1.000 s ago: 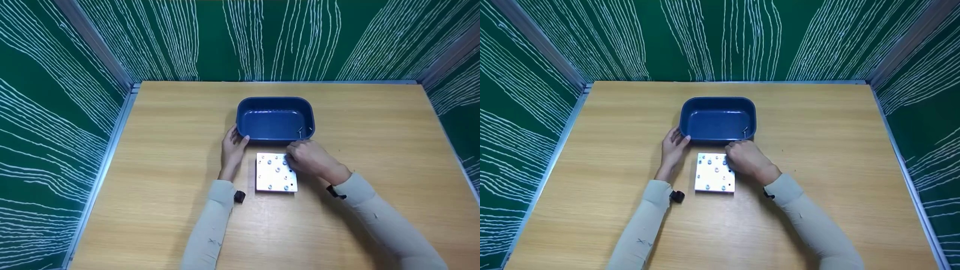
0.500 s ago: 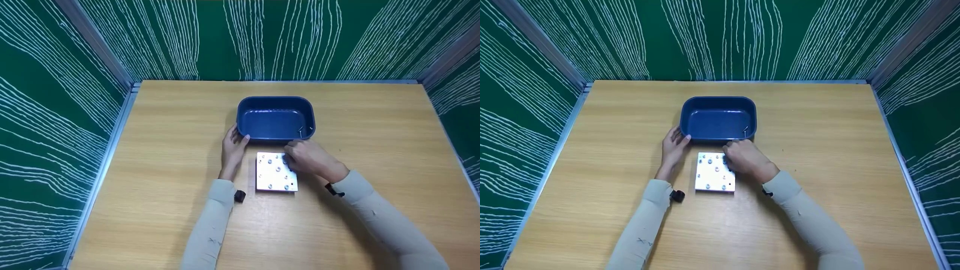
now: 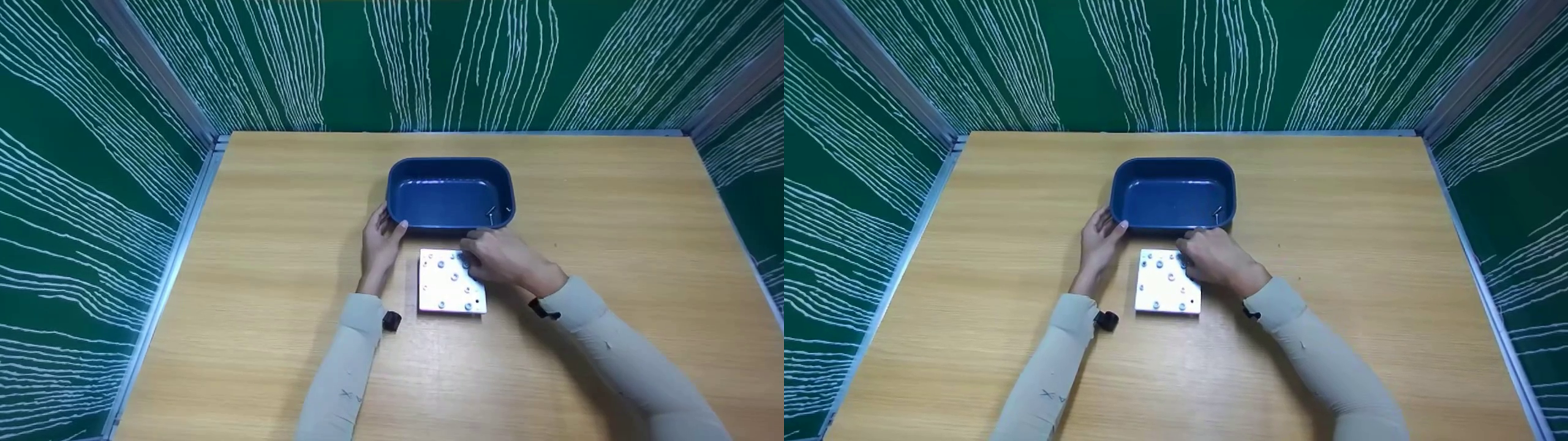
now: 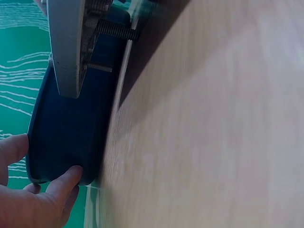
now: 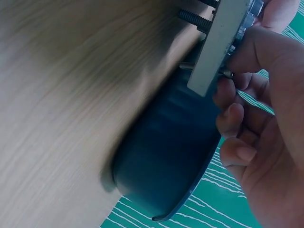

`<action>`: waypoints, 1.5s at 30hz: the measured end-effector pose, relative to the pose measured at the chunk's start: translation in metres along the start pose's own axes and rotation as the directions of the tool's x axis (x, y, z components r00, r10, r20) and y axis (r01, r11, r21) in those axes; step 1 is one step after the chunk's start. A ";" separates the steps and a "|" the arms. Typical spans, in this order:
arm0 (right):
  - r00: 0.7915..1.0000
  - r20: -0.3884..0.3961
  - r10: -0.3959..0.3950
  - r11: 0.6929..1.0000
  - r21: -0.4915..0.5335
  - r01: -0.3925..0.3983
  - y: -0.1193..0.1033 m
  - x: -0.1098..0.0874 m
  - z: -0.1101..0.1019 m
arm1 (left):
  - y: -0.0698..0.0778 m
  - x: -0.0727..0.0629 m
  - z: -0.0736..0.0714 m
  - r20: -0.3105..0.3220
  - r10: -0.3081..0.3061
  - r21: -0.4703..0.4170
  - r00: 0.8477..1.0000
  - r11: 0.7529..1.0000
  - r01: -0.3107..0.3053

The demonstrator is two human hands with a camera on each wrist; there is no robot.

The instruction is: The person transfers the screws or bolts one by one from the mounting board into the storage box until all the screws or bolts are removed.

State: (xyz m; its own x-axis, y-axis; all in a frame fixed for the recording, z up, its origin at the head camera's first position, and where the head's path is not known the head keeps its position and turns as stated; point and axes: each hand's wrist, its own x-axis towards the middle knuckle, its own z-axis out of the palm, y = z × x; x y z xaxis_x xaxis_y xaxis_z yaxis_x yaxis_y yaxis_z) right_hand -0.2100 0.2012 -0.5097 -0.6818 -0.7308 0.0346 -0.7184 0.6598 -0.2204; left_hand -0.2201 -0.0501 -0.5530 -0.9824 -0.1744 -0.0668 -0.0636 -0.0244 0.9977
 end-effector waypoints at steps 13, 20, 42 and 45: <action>1.000 -0.028 0.000 1.000 0.003 0.000 0.001 -0.004 0.001 | -0.001 0.001 0.000 -0.001 -0.025 0.007 1.000 1.000 0.025; 0.998 -0.057 -0.018 1.000 0.005 0.018 0.001 -0.006 0.001 | 0.000 0.001 -0.001 0.009 0.012 -0.024 1.000 1.000 -0.011; 0.982 -0.103 -0.157 0.982 -0.122 0.144 -0.006 -0.014 -0.019 | -0.001 0.000 -0.001 -0.003 -0.017 0.012 1.000 1.000 0.017; 0.969 -0.132 -0.207 0.971 -0.145 0.188 -0.005 -0.014 -0.022 | 0.001 -0.001 -0.001 -0.001 -0.020 -0.009 1.000 1.000 0.020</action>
State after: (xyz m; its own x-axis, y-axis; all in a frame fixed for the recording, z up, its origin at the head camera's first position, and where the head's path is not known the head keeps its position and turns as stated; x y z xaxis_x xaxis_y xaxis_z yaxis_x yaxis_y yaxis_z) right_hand -0.2002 0.2119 -0.4882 -0.5304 -0.8218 0.2080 -0.8459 0.5292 -0.0664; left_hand -0.2194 -0.0509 -0.5523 -0.9808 -0.1747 -0.0864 -0.0813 -0.0364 0.9960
